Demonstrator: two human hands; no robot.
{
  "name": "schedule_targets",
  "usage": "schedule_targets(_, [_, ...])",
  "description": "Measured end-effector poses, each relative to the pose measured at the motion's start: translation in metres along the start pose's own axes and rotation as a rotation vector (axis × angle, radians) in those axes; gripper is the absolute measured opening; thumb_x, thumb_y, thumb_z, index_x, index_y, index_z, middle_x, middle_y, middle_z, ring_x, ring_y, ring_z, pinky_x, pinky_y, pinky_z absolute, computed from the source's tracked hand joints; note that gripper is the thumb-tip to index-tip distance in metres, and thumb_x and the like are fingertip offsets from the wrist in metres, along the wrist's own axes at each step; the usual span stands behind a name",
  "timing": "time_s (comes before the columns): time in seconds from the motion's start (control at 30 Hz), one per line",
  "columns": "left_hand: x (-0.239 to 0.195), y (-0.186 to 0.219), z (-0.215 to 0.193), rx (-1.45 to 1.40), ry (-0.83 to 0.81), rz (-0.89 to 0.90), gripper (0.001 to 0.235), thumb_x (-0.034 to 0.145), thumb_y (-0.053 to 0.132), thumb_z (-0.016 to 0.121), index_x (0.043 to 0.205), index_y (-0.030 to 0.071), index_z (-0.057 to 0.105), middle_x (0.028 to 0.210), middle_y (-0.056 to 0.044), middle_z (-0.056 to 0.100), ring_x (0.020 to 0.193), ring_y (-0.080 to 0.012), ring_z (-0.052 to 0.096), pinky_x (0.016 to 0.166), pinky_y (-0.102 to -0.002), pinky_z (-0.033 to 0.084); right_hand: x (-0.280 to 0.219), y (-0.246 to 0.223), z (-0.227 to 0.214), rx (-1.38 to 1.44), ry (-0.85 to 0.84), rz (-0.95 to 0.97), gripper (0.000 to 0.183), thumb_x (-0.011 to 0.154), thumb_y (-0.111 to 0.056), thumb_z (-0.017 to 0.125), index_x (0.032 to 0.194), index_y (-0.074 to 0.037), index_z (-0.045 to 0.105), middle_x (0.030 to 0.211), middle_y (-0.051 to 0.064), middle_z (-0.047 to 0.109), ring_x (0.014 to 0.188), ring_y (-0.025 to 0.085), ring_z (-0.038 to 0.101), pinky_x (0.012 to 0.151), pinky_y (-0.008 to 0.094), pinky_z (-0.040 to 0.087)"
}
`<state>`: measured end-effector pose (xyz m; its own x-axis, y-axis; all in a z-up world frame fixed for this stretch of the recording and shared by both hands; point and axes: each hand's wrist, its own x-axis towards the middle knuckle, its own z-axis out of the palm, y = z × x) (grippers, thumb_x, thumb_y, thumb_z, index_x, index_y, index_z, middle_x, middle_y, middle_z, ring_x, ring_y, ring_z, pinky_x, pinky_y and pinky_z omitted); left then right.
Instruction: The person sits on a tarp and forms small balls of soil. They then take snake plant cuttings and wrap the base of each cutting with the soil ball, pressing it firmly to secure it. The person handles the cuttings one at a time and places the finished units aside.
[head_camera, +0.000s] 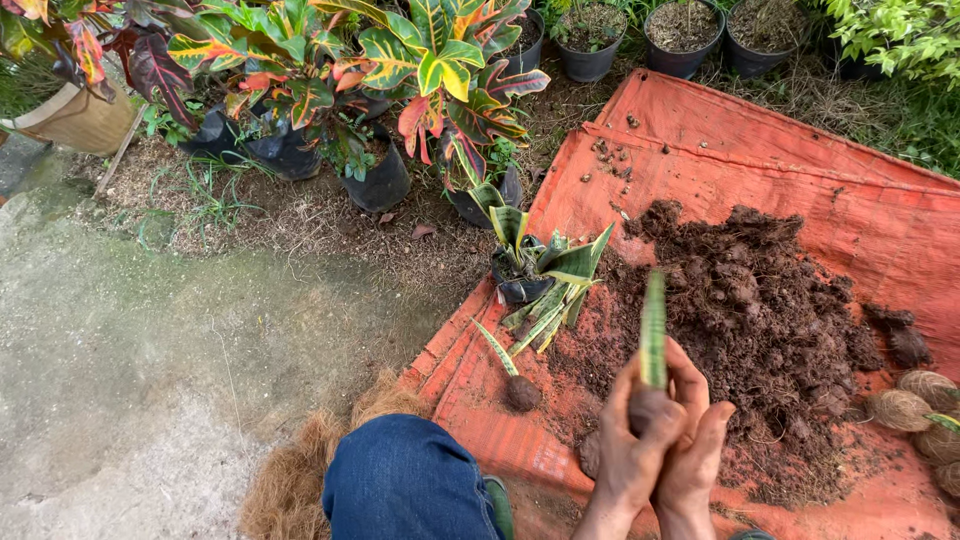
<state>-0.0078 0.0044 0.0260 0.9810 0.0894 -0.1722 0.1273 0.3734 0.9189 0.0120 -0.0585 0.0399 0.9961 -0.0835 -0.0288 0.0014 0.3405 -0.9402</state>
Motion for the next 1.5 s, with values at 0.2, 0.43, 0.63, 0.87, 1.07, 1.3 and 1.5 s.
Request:
schedule_targets(0.2, [0.012, -0.011, -0.006, -0.362, 0.312, -0.024, 0.063, 0.084, 0.024, 0.074, 0.137, -0.009, 0.061, 0.125, -0.020, 0.074, 0.116, -0.0300, 0.072, 0.107, -0.043, 0.056, -0.002, -0.004, 0.008, 0.075, -0.081, -0.008, 0.087, 0.098, -0.073, 0.040, 0.148, -0.002, 0.043, 0.157, 0.025, 0.045, 0.150, 0.039, 0.040, 0.128, 0.052, 0.025])
schedule_targets(0.43, [0.009, -0.013, -0.003, -0.027, 0.139, 0.219, 0.078, 0.098, 0.023, 0.059, 0.161, -0.007, 0.022, 0.152, -0.029, 0.051, 0.138, -0.0343, 0.051, 0.117, -0.049, 0.035, 0.003, 0.009, -0.010, -0.041, -0.072, 0.203, 0.084, 0.091, -0.070, 0.036, 0.143, -0.006, 0.050, 0.142, 0.021, 0.057, 0.127, 0.035, 0.060, 0.100, 0.051, 0.054])
schedule_targets(0.63, [0.012, -0.019, 0.005, 0.000, 0.368, 0.203, 0.087, 0.107, 0.061, 0.031, 0.164, 0.009, -0.009, 0.150, -0.025, 0.031, 0.139, -0.0275, 0.037, 0.119, -0.048, 0.030, 0.000, 0.050, -0.036, -0.101, 0.154, 0.097, 0.054, 0.115, -0.042, 0.063, 0.092, 0.007, 0.069, 0.079, 0.015, 0.067, 0.067, 0.020, 0.056, 0.057, 0.033, 0.048])
schedule_targets(0.87, [-0.001, -0.022, 0.003, 0.131, 0.012, 0.373, 0.071, 0.116, 0.043, 0.054, 0.168, 0.002, 0.027, 0.135, -0.013, 0.057, 0.131, -0.0228, 0.055, 0.115, -0.044, 0.040, -0.002, 0.051, -0.047, -0.187, 0.150, 0.143, 0.057, 0.108, -0.051, 0.057, 0.122, 0.005, 0.062, 0.077, 0.017, 0.064, 0.061, 0.024, 0.054, 0.048, 0.038, 0.044])
schedule_targets(1.07, [0.015, -0.023, -0.006, -0.262, 0.140, -0.030, 0.054, 0.101, 0.038, 0.065, 0.145, 0.006, 0.061, 0.103, 0.002, 0.072, 0.072, -0.0056, 0.057, 0.057, -0.022, 0.047, 0.000, 0.021, -0.011, -0.196, -0.130, -0.083, 0.108, 0.095, -0.085, 0.025, 0.163, -0.001, 0.026, 0.161, 0.018, 0.042, 0.142, 0.028, 0.048, 0.117, 0.046, 0.037])
schedule_targets(1.3, [0.010, -0.029, -0.004, -0.311, 0.151, 0.055, 0.038, 0.109, 0.041, 0.057, 0.105, 0.006, 0.072, 0.073, 0.003, 0.065, 0.050, -0.0030, 0.039, 0.046, -0.021, 0.032, -0.002, -0.003, 0.006, -0.057, 0.062, -0.042, 0.097, 0.096, -0.077, 0.032, 0.157, -0.002, 0.037, 0.158, 0.024, 0.041, 0.146, 0.036, 0.040, 0.121, 0.052, 0.032])
schedule_targets(1.5, [0.009, -0.011, -0.007, -0.639, 0.230, -0.056, 0.032, 0.102, 0.030, 0.046, 0.090, 0.003, 0.061, 0.067, -0.008, 0.066, 0.049, -0.0152, 0.057, 0.048, -0.028, 0.047, -0.004, -0.001, 0.009, 0.018, 0.071, -0.039, 0.087, 0.098, -0.071, 0.034, 0.149, -0.001, 0.041, 0.158, 0.021, 0.043, 0.152, 0.034, 0.038, 0.123, 0.056, 0.033])
